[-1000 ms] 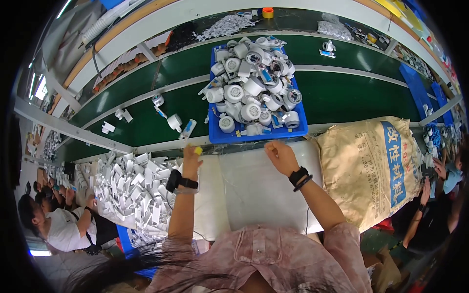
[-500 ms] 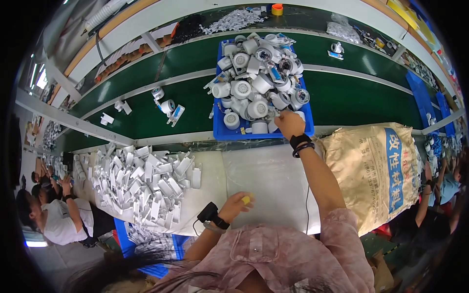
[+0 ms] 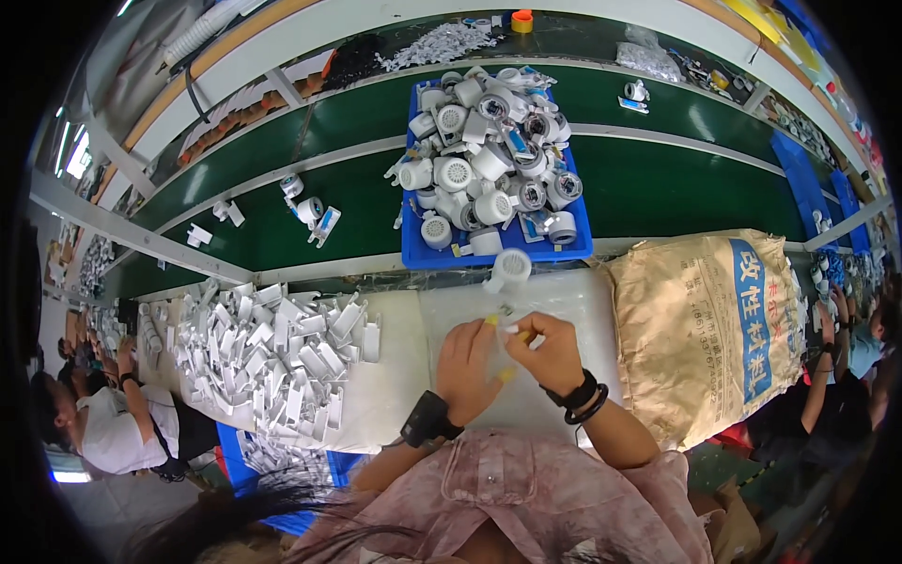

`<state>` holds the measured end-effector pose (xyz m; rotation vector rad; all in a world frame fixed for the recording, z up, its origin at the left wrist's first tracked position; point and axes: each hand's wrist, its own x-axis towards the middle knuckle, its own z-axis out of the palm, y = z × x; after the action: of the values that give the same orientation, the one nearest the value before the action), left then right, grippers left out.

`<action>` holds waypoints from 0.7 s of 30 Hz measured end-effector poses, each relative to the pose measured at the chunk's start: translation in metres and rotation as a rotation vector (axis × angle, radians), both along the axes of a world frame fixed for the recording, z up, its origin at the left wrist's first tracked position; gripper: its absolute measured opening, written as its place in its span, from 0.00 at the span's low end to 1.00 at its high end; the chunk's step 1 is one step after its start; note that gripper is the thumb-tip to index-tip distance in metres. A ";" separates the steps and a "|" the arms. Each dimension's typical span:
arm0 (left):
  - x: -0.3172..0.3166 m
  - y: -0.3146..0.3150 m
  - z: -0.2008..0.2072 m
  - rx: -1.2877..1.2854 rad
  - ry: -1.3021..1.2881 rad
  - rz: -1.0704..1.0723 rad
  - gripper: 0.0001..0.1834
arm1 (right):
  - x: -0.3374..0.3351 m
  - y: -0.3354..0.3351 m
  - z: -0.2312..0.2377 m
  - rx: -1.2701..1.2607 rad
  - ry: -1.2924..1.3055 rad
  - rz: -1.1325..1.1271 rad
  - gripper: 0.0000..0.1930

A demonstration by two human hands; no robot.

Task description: The person picks up a white plastic housing and a small internal component, fits them together by hand, and places the assembled unit onto the green conveyor belt.

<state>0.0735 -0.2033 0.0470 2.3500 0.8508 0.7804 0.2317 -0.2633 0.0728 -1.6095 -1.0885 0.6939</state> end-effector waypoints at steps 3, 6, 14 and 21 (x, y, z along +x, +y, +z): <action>-0.002 0.004 -0.002 -0.042 0.103 -0.120 0.30 | 0.004 -0.016 -0.006 -0.123 0.180 0.220 0.09; -0.008 0.004 -0.001 -0.421 0.055 -0.277 0.24 | 0.010 -0.013 -0.031 -0.016 0.535 0.131 0.18; -0.025 0.018 0.025 -1.379 -0.351 -0.402 0.18 | 0.001 -0.044 -0.092 -0.321 0.821 0.696 0.26; -0.034 0.028 0.030 -1.165 -0.303 -0.312 0.14 | 0.003 -0.041 -0.038 -0.263 0.851 0.735 0.12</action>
<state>0.0396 -0.1751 0.0765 1.2326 0.5399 0.3213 0.2351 -0.3047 0.0349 -0.8771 -0.9229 1.8613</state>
